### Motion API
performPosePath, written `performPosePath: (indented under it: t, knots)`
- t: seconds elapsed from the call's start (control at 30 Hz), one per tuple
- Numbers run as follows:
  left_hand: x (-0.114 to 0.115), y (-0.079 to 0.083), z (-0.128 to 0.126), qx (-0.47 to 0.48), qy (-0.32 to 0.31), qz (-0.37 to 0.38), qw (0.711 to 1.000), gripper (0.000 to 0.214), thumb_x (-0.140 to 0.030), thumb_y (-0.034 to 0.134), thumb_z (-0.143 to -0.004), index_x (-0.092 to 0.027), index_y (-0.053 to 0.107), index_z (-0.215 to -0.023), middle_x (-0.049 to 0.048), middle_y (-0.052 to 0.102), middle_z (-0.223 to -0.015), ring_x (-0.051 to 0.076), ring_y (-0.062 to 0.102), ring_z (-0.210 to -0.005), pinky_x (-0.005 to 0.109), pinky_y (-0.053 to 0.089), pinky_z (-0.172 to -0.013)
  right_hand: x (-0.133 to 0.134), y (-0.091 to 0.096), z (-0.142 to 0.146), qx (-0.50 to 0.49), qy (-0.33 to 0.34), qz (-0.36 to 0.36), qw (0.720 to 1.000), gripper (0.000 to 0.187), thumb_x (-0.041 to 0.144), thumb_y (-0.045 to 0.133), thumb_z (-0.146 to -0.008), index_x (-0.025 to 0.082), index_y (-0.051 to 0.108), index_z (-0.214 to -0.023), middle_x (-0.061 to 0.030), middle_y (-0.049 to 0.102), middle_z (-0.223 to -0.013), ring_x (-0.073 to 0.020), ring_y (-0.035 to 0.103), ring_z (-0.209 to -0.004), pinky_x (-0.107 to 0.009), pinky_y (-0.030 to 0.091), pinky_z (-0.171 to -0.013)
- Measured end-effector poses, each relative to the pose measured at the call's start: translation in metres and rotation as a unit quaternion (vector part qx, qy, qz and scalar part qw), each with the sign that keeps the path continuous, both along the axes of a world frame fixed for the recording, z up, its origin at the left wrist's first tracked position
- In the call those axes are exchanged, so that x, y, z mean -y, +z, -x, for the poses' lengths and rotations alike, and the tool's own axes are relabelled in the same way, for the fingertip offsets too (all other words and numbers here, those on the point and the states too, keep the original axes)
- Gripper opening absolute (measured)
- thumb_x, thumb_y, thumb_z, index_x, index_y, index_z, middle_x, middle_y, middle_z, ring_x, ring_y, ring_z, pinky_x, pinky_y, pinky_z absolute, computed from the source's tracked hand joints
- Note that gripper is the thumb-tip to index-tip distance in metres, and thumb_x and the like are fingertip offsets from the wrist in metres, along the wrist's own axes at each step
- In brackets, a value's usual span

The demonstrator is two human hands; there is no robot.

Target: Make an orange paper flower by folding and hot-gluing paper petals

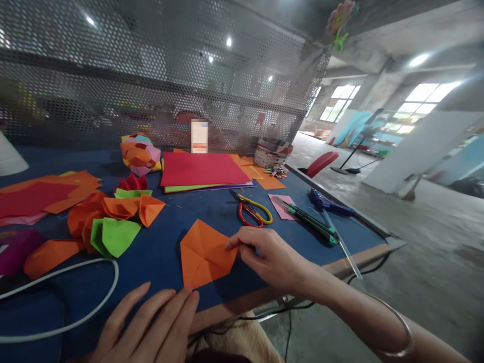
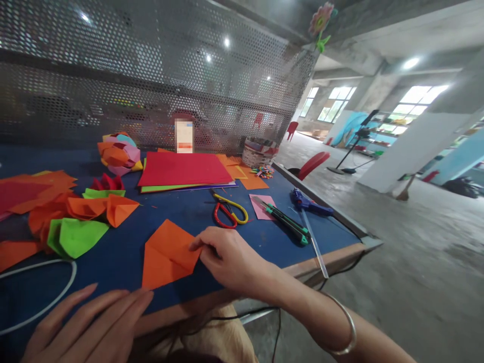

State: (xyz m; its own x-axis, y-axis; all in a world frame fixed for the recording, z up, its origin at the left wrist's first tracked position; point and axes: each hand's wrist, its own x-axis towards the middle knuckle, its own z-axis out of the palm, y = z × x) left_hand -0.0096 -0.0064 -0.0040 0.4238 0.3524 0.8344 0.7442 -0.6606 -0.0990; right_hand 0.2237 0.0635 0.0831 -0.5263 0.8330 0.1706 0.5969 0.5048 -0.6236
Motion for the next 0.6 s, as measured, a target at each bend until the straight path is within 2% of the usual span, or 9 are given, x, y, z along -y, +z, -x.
performPosePath:
  t: [0.1,0.2,0.33,0.43,0.5,0.6]
  knots:
    - [0.0,0.002,-0.001,0.024,0.019,0.028,0.999,0.023,-0.015,0.053,-0.09,-0.014,0.072,-0.104,0.0057,0.077,-0.102,0.023,0.066,-0.095,0.049,0.035,-0.108,0.016,-0.006,-0.005,-0.013,0.028,-0.035,0.999,0.036,0.004,0.047,-0.085,0.018,0.066,-0.112,-0.0051,0.067,-0.102,-0.0132,0.064,-0.09,-0.026,0.05,-0.08]
    - [0.0,0.005,-0.005,0.032,0.035,0.039,0.998,0.025,-0.021,0.053,-0.092,-0.015,0.071,-0.108,0.0076,0.076,-0.104,0.024,0.066,-0.098,0.05,0.034,-0.108,0.029,-0.015,-0.005,0.005,0.045,-0.096,0.994,0.027,0.013,0.049,-0.094,0.019,0.064,-0.116,-0.0055,0.065,-0.101,-0.0138,0.061,-0.091,-0.026,0.049,-0.081]
    - [0.0,0.003,-0.008,0.022,0.008,0.047,0.999,0.025,-0.025,0.049,-0.096,-0.018,0.072,-0.106,0.0058,0.076,-0.107,0.019,0.068,-0.099,0.044,0.034,-0.109,0.04,-0.023,0.002,0.116,0.067,-0.207,0.969,0.017,0.015,0.049,-0.095,0.018,0.066,-0.094,-0.0032,0.062,-0.082,-0.0156,0.052,-0.074,-0.03,0.044,-0.071]
    - [0.0,-0.001,-0.007,0.014,-0.008,0.06,0.998,0.028,-0.025,0.046,-0.097,-0.02,0.072,-0.104,0.0041,0.076,-0.108,0.018,0.067,-0.102,0.04,0.035,-0.109,0.044,-0.025,0.006,0.151,0.07,-0.26,0.951,0.018,0.012,0.05,-0.092,0.018,0.062,-0.08,-0.0044,0.061,-0.085,-0.0167,0.048,-0.072,-0.031,0.04,-0.067]
    - [0.0,-0.002,-0.005,0.011,-0.009,0.072,0.997,0.029,-0.026,0.045,-0.098,-0.021,0.072,-0.103,0.0028,0.076,-0.107,0.018,0.067,-0.104,0.04,0.034,-0.11,0.043,-0.025,0.007,0.144,0.082,-0.265,0.95,0.016,0.011,0.05,-0.091,0.018,0.062,-0.084,-0.0055,0.063,-0.097,-0.0175,0.05,-0.079,-0.033,0.041,-0.072]
    - [-0.002,0.0,-0.003,0.011,-0.02,0.076,0.997,0.028,-0.025,0.046,-0.097,-0.021,0.073,-0.101,0.0029,0.076,-0.106,0.018,0.067,-0.104,0.04,0.033,-0.111,0.037,-0.02,0.005,0.112,0.109,-0.208,0.965,0.015,0.011,0.052,-0.092,0.017,0.063,-0.1,-0.0053,0.063,-0.111,-0.0175,0.054,-0.093,-0.033,0.041,-0.085]
